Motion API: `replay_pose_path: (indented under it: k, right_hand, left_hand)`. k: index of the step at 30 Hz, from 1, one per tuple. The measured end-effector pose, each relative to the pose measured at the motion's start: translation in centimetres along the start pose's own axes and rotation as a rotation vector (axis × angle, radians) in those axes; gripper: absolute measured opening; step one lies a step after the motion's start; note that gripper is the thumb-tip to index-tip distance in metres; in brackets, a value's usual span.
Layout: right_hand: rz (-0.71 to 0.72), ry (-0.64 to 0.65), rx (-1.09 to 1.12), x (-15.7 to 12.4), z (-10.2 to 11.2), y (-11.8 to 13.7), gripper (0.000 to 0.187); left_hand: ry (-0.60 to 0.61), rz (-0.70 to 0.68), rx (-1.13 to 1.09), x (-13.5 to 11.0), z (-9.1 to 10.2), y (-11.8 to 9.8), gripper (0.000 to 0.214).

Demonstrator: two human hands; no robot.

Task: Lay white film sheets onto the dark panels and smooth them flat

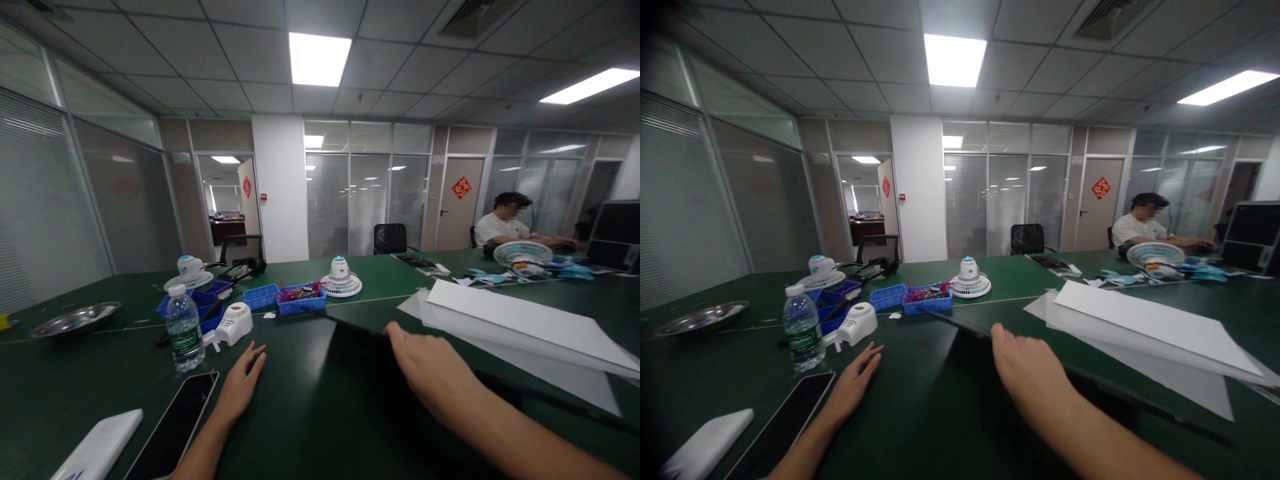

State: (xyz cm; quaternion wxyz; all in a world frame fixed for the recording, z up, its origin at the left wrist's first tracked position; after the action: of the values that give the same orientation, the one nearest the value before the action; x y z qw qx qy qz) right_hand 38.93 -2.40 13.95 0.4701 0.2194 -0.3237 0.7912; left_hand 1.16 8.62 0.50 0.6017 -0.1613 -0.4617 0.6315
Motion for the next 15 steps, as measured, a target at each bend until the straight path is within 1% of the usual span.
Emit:
replay_pose_path:
  k: [3,5,7,9,11,12,14,15]
  right_hand:
    - [0.129,-0.199,0.078,-3.5,-0.6,5.0,0.036]
    - [0.190,-0.296,0.106,-5.9,-1.4,7.2,0.034]
    - [0.229,-0.353,0.135,-7.9,-2.5,8.1,0.027]
    - [0.260,-0.381,0.162,-9.3,-3.6,8.1,0.023]
    - [0.306,-0.353,0.208,-10.1,-4.2,7.6,0.024]
    - [0.330,-0.312,0.240,-10.3,-4.2,7.3,0.024]
    - [0.352,-0.180,0.328,-10.3,-4.0,6.7,0.024]
    - [0.356,-0.092,0.396,-10.1,-3.8,6.4,0.023]
  left_hand:
    - [-0.036,0.021,-0.060,0.6,0.0,1.1,0.070]
    - [-0.037,0.028,-0.096,0.9,-0.2,1.7,0.072]
    - [-0.024,0.028,-0.119,0.9,-0.4,1.8,0.074]
    - [-0.004,0.012,-0.126,0.7,-0.5,1.4,0.073]
    - [0.027,-0.020,-0.115,0.3,-0.6,0.5,0.068]
    - [0.047,-0.038,-0.107,0.0,-0.6,-0.1,0.065]
    - [0.091,-0.073,-0.090,-0.6,-0.9,-1.2,0.061]
    - [0.119,-0.097,-0.063,-0.9,-1.1,-1.6,0.061]
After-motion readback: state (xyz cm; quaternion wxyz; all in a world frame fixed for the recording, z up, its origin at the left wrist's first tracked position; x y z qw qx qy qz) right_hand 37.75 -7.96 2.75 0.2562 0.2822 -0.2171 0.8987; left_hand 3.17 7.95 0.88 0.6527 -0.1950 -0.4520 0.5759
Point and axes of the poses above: each hand's wrist, its own x-axis towards the middle knuckle, its own z-axis out of the back of the hand, y = z × x, the point moved 4 cm from there along x, towards the middle knuckle, and after that the axes turned 10 degrees about -y, right-handed, at the moved point
